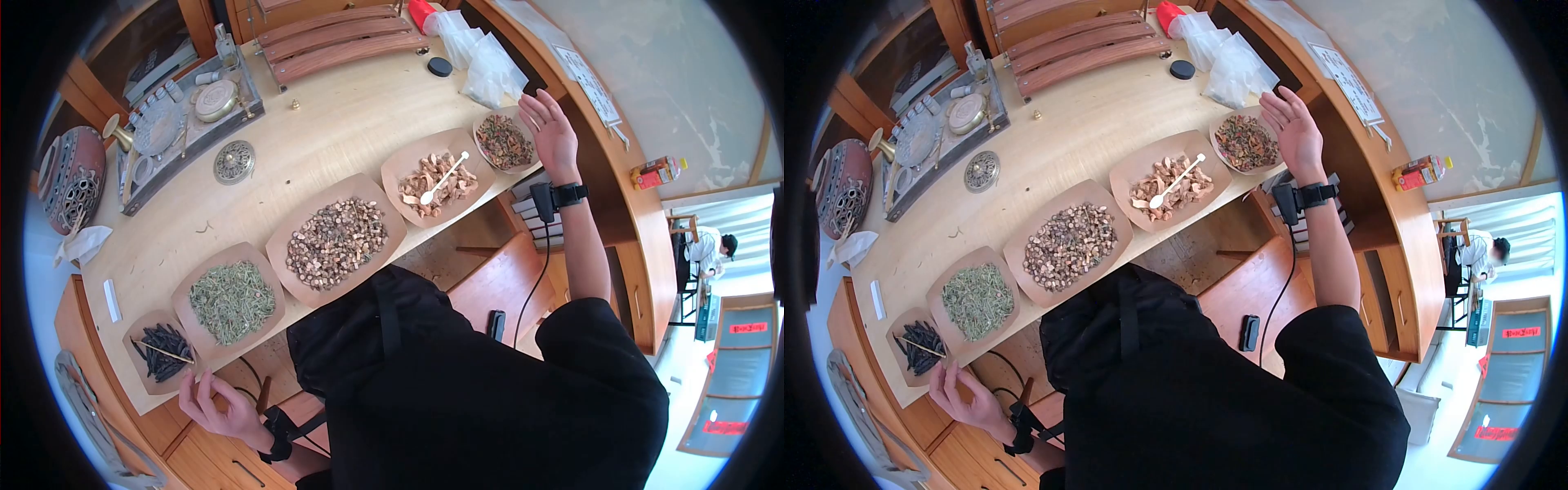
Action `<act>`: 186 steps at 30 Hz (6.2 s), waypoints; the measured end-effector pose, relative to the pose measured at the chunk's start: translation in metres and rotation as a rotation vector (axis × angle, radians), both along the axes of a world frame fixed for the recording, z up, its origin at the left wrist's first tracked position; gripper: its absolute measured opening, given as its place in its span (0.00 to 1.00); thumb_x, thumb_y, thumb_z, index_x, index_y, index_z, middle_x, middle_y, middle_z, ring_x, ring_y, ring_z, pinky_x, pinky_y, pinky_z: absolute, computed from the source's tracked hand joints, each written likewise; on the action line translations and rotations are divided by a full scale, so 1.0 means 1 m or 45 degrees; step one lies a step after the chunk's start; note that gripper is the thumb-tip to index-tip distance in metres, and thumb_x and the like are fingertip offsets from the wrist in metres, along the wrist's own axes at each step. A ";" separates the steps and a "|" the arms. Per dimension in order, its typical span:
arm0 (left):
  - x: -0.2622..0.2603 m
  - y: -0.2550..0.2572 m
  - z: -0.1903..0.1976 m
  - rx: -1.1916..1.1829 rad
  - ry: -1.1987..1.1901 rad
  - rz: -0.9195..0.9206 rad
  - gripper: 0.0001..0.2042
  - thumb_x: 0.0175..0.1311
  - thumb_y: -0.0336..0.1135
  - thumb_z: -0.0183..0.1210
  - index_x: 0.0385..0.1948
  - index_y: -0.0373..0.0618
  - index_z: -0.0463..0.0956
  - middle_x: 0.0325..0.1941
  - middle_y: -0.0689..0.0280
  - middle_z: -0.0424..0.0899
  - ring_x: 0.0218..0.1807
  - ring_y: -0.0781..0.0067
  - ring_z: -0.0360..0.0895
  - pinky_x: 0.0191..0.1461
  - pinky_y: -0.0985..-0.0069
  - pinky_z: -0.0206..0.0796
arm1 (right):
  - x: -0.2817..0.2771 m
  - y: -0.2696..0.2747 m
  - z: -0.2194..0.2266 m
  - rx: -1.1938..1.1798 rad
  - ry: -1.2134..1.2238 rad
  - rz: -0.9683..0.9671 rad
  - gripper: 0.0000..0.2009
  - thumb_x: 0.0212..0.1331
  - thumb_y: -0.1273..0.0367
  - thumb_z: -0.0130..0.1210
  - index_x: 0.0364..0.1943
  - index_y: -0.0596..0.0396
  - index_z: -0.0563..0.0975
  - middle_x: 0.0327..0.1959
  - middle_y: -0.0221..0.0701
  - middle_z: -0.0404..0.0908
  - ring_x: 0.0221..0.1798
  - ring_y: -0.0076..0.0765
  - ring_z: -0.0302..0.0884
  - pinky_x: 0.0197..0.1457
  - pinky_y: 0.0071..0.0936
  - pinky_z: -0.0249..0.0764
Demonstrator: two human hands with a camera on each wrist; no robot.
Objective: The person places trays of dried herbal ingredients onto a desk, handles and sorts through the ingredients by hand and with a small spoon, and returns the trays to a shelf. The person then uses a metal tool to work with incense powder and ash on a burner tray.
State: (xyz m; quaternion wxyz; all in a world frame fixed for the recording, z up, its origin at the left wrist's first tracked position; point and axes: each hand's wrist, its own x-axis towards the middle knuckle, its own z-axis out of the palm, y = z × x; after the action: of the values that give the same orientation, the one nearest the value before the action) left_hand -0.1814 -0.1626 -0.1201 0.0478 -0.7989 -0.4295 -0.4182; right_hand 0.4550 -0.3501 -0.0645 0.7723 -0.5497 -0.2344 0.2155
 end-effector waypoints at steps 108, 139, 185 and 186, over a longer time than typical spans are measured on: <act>0.212 0.004 0.058 -0.976 0.266 -0.640 0.26 0.52 0.21 0.68 0.56 0.35 0.76 0.53 0.50 0.77 0.56 0.42 0.78 0.59 0.57 0.72 | -0.265 0.111 -0.009 -0.680 -1.248 0.814 0.21 0.50 0.77 0.65 0.51 0.61 0.75 0.51 0.42 0.74 0.56 0.56 0.76 0.57 0.46 0.80; 0.207 0.005 0.052 -1.607 -0.843 -0.802 0.17 0.71 0.17 0.58 0.61 0.31 0.78 0.55 0.57 0.86 0.55 0.76 0.83 0.59 0.77 0.78 | -0.255 0.114 -0.002 -0.393 -0.680 0.725 0.13 0.59 0.76 0.66 0.49 0.56 0.83 0.42 0.37 0.84 0.41 0.41 0.84 0.43 0.32 0.80; 0.210 0.004 0.052 -0.921 0.237 -0.633 0.27 0.50 0.24 0.72 0.57 0.39 0.80 0.53 0.55 0.79 0.53 0.51 0.79 0.54 0.64 0.74 | -0.262 0.103 -0.007 -0.705 -1.321 0.680 0.21 0.52 0.75 0.67 0.53 0.57 0.79 0.49 0.37 0.79 0.54 0.49 0.80 0.54 0.43 0.81; 0.210 0.005 0.052 -0.922 0.237 -0.632 0.27 0.50 0.24 0.72 0.57 0.39 0.80 0.53 0.55 0.79 0.53 0.51 0.79 0.54 0.64 0.74 | -0.262 0.103 -0.008 -0.693 -1.285 0.708 0.20 0.52 0.76 0.66 0.52 0.57 0.79 0.48 0.38 0.78 0.53 0.51 0.80 0.53 0.44 0.80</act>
State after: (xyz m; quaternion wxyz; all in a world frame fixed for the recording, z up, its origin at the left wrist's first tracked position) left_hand 0.0287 -0.1579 -0.0682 -0.2982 -0.8773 -0.3374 -0.1663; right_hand 0.1928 -0.2468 -0.0724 0.3148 -0.6787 -0.6402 0.1744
